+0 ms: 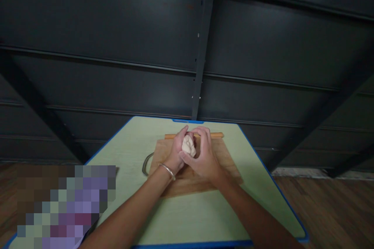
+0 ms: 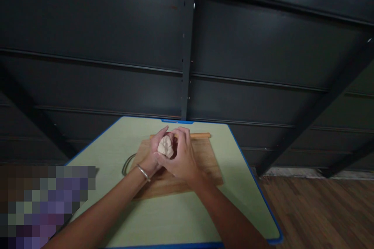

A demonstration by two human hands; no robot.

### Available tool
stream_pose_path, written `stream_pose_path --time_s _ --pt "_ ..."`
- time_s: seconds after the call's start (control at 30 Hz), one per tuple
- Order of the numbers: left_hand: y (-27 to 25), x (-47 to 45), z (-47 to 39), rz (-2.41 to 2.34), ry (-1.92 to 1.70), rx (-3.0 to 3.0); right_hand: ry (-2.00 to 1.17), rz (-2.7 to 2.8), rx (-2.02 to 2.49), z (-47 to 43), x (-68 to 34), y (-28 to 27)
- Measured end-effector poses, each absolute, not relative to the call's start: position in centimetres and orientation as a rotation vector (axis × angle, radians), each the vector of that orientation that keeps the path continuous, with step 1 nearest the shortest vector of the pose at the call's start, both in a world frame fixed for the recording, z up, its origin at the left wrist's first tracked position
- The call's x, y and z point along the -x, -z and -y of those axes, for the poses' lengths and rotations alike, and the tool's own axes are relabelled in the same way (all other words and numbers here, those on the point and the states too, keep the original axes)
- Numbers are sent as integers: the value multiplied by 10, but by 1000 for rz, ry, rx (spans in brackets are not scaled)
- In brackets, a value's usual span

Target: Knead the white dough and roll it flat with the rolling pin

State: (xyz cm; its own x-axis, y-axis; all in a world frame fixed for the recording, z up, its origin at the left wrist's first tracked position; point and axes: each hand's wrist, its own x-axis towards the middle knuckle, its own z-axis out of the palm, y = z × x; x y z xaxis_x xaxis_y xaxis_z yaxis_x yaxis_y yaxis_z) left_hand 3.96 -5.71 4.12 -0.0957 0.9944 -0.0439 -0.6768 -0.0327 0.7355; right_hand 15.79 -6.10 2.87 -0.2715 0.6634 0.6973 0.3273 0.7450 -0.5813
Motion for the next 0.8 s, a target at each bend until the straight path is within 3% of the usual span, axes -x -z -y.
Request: stream_pose_path --time_s 0.23,0.57,0.8 --pt "-40 -25 41 -952 -1782 -722 -288 2070 1275 69 -158 -37" --pt "-36 -22 39 -780 -1662 -587 -555 2047 958 65 -155 -24" --pt "-33 -27 35 -848 -1628 -629 -469 2022 895 67 -153 -23"
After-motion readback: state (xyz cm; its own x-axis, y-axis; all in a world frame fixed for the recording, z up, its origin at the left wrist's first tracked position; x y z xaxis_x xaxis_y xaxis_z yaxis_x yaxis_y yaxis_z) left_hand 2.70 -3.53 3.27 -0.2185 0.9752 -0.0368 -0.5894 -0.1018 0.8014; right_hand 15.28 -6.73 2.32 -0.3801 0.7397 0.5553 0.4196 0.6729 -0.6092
